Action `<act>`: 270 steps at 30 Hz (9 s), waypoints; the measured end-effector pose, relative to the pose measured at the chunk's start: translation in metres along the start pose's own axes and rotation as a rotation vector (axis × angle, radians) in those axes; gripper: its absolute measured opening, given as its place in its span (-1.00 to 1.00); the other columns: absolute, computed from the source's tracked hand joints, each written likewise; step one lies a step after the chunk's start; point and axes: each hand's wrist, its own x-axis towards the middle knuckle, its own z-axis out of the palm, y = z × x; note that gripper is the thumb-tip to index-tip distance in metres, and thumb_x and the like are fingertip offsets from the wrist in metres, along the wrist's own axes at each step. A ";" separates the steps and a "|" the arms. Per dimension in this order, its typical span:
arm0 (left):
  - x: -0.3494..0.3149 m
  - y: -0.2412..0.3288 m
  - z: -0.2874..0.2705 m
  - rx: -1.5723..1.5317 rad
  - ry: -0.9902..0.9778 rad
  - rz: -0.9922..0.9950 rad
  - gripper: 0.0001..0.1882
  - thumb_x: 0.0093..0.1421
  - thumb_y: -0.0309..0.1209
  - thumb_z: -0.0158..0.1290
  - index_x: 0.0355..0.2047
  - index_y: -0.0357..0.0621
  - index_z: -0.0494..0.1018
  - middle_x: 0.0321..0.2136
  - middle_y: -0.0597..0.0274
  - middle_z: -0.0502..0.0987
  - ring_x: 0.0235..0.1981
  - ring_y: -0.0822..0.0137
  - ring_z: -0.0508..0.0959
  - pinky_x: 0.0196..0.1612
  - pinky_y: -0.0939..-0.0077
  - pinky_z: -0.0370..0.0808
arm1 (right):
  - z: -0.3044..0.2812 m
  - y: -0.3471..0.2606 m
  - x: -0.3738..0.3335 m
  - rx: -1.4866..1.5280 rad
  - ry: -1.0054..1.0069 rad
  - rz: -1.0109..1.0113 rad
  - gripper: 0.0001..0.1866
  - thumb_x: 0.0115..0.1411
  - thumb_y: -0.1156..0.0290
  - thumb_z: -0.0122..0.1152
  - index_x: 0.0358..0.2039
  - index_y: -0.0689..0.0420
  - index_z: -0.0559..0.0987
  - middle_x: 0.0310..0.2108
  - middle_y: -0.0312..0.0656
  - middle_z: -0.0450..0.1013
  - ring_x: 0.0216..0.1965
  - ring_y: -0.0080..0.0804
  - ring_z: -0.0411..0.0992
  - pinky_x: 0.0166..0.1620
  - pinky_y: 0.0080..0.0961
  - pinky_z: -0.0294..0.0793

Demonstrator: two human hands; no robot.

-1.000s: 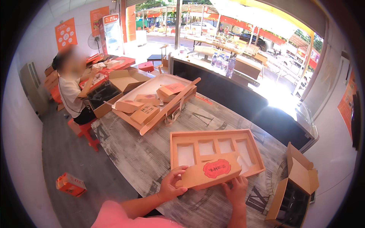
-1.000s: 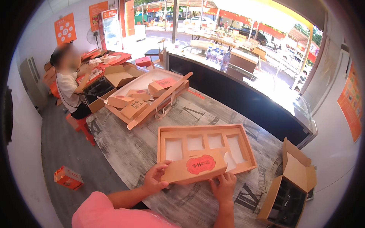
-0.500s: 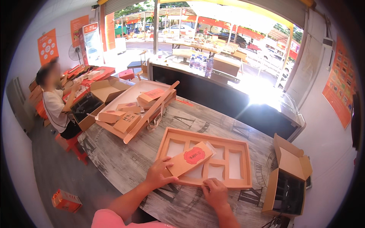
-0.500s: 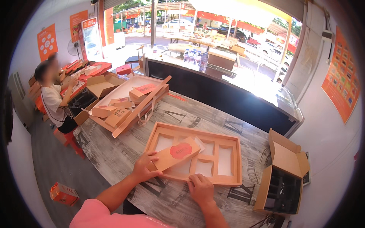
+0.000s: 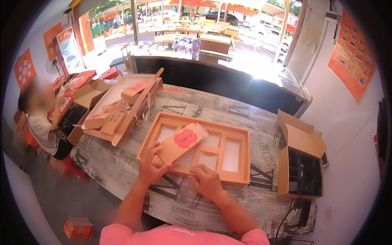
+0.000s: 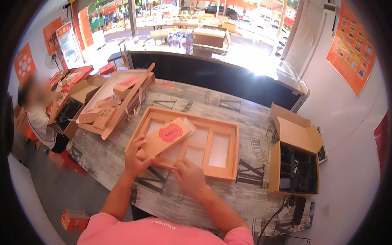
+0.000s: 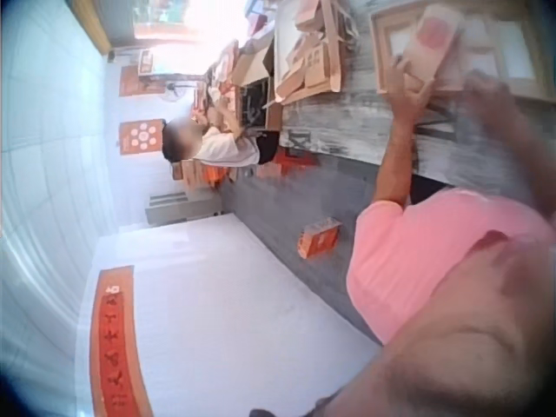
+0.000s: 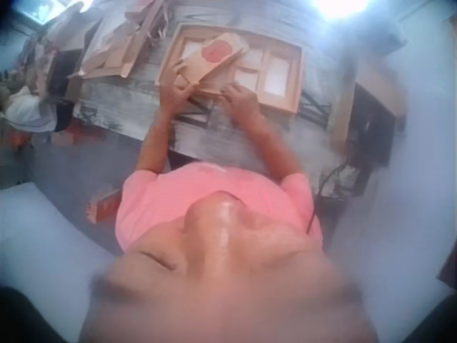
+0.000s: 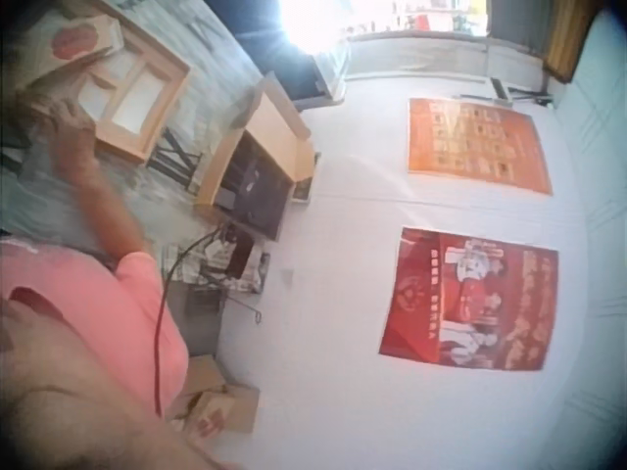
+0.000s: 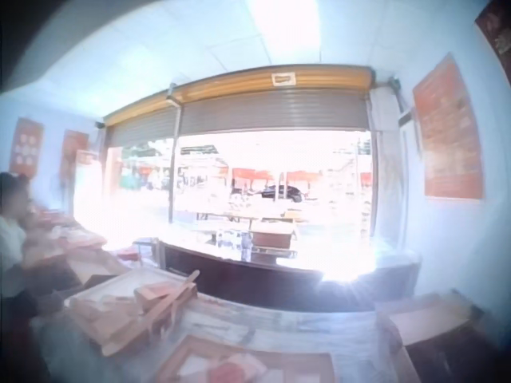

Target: The person assembles a flat cardboard tray by folding its sides and inserting a white paper liner. They then place a compartmentalized insert into the tray and pack small red boxes into the compartments.

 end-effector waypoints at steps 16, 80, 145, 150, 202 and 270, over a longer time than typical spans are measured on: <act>0.021 0.086 -0.063 -0.334 -0.116 0.378 -0.19 0.10 0.06 0.44 0.17 -0.25 0.47 0.18 -0.26 0.54 0.14 -0.07 0.61 0.15 0.10 0.58 | -0.083 -0.027 0.027 -0.145 -0.155 -0.221 0.29 -0.25 0.08 0.79 0.47 0.18 0.27 0.32 0.06 0.36 0.34 0.13 0.35 0.42 0.19 0.25; -0.075 0.032 0.074 -0.769 -0.174 -0.287 -0.71 0.43 -0.31 0.25 0.02 -0.19 0.49 -0.06 0.22 0.62 -0.14 0.47 0.58 -0.05 0.51 0.55 | 0.013 0.022 -0.067 0.763 0.210 0.265 -0.62 0.39 0.26 0.39 0.00 0.24 0.48 0.00 -0.06 0.56 0.04 -0.33 0.54 0.09 -0.40 0.54; -0.071 0.042 0.060 -0.703 -0.275 -0.183 -0.82 0.37 -0.48 0.19 -0.08 -0.30 0.58 -0.11 0.01 0.67 -0.06 0.14 0.68 0.05 0.30 0.59 | -0.001 0.013 -0.067 0.529 0.165 0.079 -0.81 0.26 0.48 0.41 -0.21 0.21 0.55 -0.17 0.01 0.63 -0.16 -0.19 0.62 -0.04 -0.32 0.61; -0.067 0.044 0.059 -0.742 -0.257 -0.111 -0.88 0.37 -0.51 0.19 -0.17 -0.30 0.63 -0.15 0.01 0.70 -0.08 0.14 0.72 0.04 0.31 0.62 | 0.004 0.007 -0.068 0.553 0.149 0.150 -0.89 0.28 0.53 0.34 -0.21 0.25 0.61 -0.18 0.02 0.64 -0.18 -0.20 0.62 -0.06 -0.37 0.60; -0.058 0.019 0.048 -0.780 -0.452 -0.240 -0.13 0.31 -0.19 0.37 0.44 -0.17 0.14 0.12 0.04 0.48 -0.01 0.39 0.55 0.02 0.40 0.53 | 0.000 0.007 -0.072 0.955 -0.019 0.328 0.09 0.32 0.33 0.45 0.60 0.17 -0.13 0.40 -0.01 0.21 0.36 -0.17 0.35 0.32 -0.23 0.45; -0.066 0.019 0.069 -1.208 -0.527 -0.502 -0.84 0.38 -0.58 0.11 -0.10 -0.31 0.64 -0.02 0.05 0.65 0.10 0.25 0.60 0.21 0.35 0.49 | 0.006 0.011 -0.072 0.910 0.164 0.376 -0.90 0.36 0.70 0.18 -0.18 0.25 0.59 -0.10 -0.10 0.58 -0.04 -0.41 0.57 0.05 -0.49 0.55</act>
